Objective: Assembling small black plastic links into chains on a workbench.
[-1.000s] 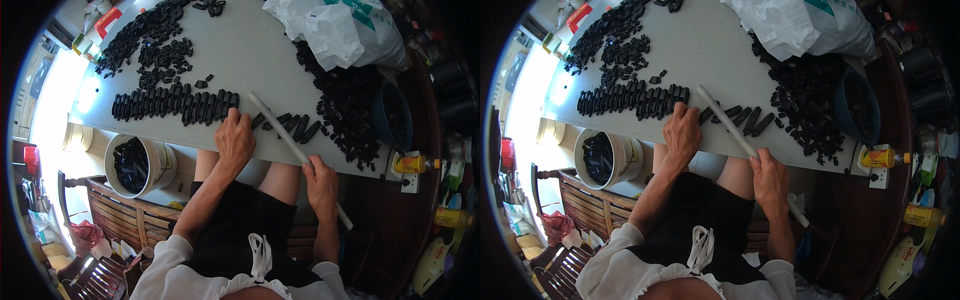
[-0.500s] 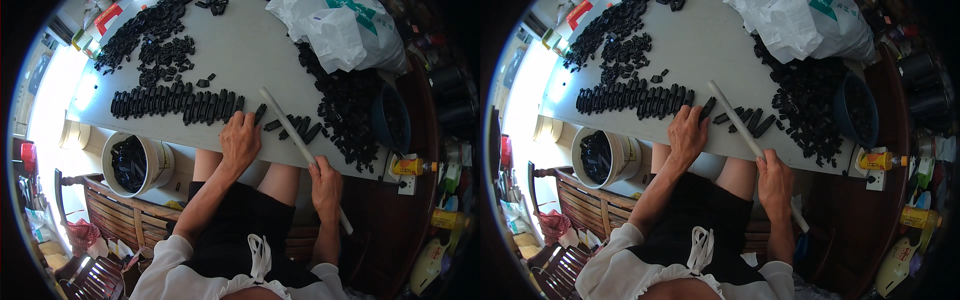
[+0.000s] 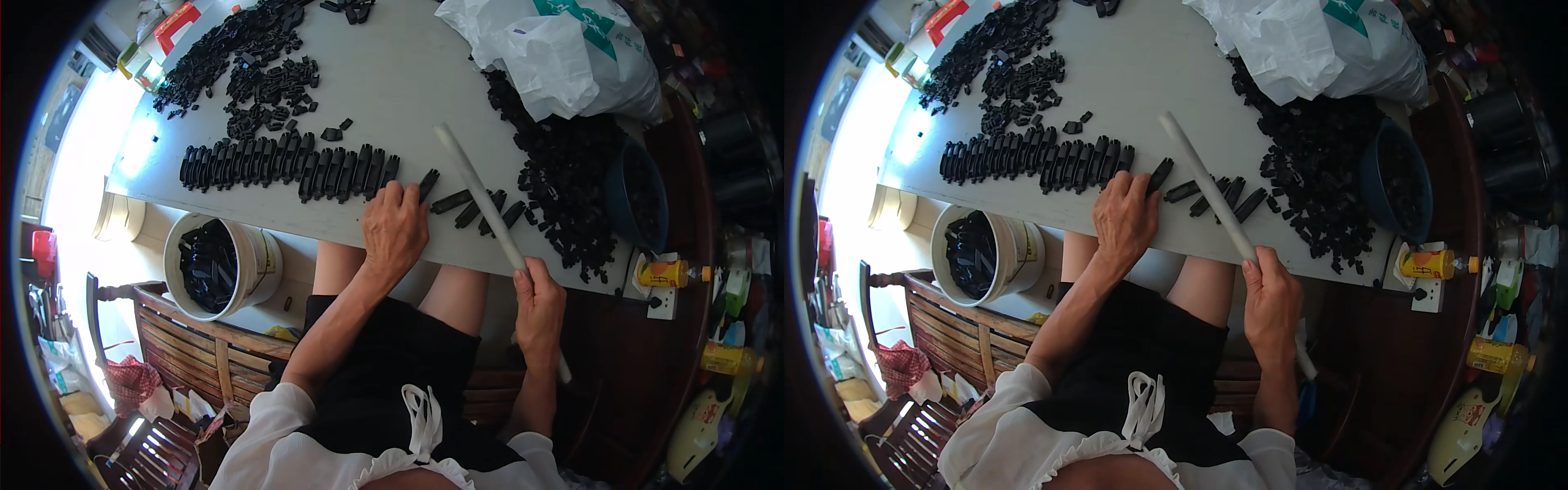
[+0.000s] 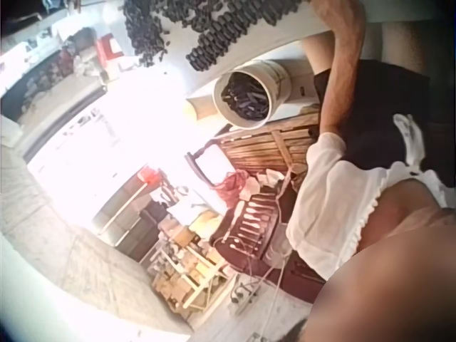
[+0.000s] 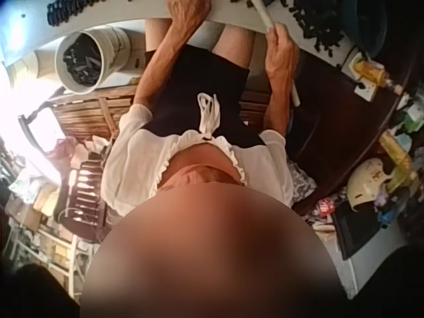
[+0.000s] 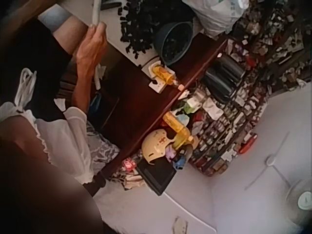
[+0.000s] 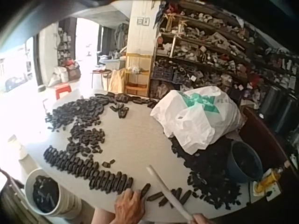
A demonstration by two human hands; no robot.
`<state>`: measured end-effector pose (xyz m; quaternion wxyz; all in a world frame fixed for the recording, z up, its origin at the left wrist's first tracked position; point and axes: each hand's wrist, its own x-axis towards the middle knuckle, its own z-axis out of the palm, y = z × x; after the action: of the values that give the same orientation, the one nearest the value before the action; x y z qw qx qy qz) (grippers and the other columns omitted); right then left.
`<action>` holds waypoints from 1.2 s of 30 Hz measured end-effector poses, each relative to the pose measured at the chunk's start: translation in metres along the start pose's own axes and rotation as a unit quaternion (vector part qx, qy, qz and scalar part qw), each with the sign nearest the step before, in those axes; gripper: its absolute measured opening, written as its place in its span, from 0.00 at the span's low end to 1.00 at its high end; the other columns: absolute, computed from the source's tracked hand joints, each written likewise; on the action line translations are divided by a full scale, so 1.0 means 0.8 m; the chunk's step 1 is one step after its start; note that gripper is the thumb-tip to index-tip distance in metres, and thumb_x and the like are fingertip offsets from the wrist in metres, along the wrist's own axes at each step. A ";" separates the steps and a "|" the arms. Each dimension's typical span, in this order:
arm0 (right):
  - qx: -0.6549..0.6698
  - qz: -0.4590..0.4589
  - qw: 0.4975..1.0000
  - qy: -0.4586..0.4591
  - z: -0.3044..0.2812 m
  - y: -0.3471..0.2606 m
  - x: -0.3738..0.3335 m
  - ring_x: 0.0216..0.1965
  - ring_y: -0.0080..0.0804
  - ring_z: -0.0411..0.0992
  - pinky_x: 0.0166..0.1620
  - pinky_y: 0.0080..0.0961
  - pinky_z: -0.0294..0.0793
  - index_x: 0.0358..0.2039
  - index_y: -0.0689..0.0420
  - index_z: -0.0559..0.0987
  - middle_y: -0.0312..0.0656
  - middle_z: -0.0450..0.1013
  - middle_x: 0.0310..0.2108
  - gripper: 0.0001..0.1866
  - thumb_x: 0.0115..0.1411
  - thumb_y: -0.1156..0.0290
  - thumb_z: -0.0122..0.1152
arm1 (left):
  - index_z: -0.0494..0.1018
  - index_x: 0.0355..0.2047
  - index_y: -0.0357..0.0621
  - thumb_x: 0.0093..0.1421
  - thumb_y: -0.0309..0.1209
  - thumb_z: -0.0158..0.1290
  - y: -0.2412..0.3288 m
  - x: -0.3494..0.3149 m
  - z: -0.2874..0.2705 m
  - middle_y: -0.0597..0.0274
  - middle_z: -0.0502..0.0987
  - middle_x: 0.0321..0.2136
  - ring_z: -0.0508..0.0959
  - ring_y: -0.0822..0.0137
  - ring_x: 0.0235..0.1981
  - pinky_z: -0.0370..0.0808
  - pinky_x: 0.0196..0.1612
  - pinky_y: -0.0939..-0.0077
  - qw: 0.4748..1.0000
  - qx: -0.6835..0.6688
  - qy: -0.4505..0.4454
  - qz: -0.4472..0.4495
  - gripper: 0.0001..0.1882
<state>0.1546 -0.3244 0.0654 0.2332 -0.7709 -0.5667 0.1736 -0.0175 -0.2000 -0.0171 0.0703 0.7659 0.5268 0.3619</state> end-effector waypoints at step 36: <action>0.019 -0.024 1.000 0.001 0.018 -0.022 0.002 0.25 0.44 0.73 0.28 0.37 0.68 0.39 0.61 0.73 0.48 0.72 0.24 0.09 0.65 0.69 0.53 | 0.68 0.38 0.40 0.50 0.21 0.54 -0.017 0.006 -0.003 0.56 0.68 0.28 0.72 0.56 0.32 0.70 0.34 0.63 1.000 -0.007 0.006 0.011 0.14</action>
<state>0.1335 -0.3160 0.0630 0.2527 -0.7524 -0.5816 0.1783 -0.0288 -0.1908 -0.0198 0.0684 0.7687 0.5162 0.3714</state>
